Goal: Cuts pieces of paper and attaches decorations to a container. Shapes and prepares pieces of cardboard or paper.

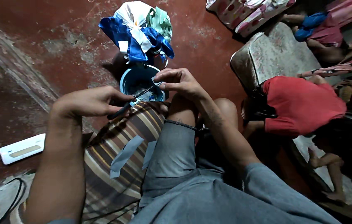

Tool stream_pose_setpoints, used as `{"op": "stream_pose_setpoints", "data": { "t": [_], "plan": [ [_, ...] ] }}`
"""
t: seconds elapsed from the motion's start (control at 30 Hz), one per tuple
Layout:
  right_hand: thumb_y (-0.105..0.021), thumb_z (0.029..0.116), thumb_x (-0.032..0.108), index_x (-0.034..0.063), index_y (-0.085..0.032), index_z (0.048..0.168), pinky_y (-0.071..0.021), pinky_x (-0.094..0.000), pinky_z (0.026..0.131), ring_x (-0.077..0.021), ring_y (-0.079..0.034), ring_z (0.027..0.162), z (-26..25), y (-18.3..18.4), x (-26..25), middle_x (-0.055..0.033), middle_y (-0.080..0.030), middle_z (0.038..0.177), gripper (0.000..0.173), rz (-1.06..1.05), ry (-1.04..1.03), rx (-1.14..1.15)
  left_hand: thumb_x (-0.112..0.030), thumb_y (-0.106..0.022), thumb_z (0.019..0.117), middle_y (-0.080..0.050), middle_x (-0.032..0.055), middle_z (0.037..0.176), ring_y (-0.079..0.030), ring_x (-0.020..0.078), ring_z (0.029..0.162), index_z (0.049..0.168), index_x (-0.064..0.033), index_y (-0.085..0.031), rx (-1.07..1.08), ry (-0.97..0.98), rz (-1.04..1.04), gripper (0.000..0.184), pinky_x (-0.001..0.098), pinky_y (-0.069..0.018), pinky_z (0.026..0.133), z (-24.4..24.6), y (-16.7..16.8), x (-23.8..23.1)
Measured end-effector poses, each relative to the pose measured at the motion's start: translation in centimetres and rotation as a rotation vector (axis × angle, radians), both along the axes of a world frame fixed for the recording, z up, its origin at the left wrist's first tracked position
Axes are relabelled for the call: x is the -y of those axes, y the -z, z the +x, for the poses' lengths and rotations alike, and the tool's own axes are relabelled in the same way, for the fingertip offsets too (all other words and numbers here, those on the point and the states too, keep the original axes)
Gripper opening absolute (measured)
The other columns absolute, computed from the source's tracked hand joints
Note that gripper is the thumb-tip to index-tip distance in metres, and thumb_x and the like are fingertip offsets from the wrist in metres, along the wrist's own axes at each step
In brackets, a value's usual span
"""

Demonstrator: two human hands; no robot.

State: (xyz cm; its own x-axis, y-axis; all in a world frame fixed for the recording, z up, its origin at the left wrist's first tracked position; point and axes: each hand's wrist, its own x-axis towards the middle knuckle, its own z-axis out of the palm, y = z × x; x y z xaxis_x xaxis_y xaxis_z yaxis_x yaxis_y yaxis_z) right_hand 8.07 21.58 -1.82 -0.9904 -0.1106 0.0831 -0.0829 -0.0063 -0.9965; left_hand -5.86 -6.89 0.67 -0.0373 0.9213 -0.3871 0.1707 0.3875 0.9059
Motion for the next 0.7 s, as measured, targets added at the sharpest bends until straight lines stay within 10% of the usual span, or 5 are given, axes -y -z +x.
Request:
{"op": "stream_pose_setpoints", "data": {
  "t": [0.7],
  "plan": [
    [-0.070,0.0859,-0.008,-0.0075,-0.071,0.109,-0.0595,-0.0289,0.082,-0.0132,-0.069,0.094,0.18,-0.44,0.15,-0.0134,-0.070,0.115,0.023,-0.037,-0.066,0.073,0.004,-0.061,0.0940,-0.077,0.0067,0.096,-0.073,0.0138,0.082,0.132,-0.0045,-0.068,0.065,0.006,0.081,0.040,0.0248,-0.0607,0.072,0.96,0.18,-1.01]
  ]
}}
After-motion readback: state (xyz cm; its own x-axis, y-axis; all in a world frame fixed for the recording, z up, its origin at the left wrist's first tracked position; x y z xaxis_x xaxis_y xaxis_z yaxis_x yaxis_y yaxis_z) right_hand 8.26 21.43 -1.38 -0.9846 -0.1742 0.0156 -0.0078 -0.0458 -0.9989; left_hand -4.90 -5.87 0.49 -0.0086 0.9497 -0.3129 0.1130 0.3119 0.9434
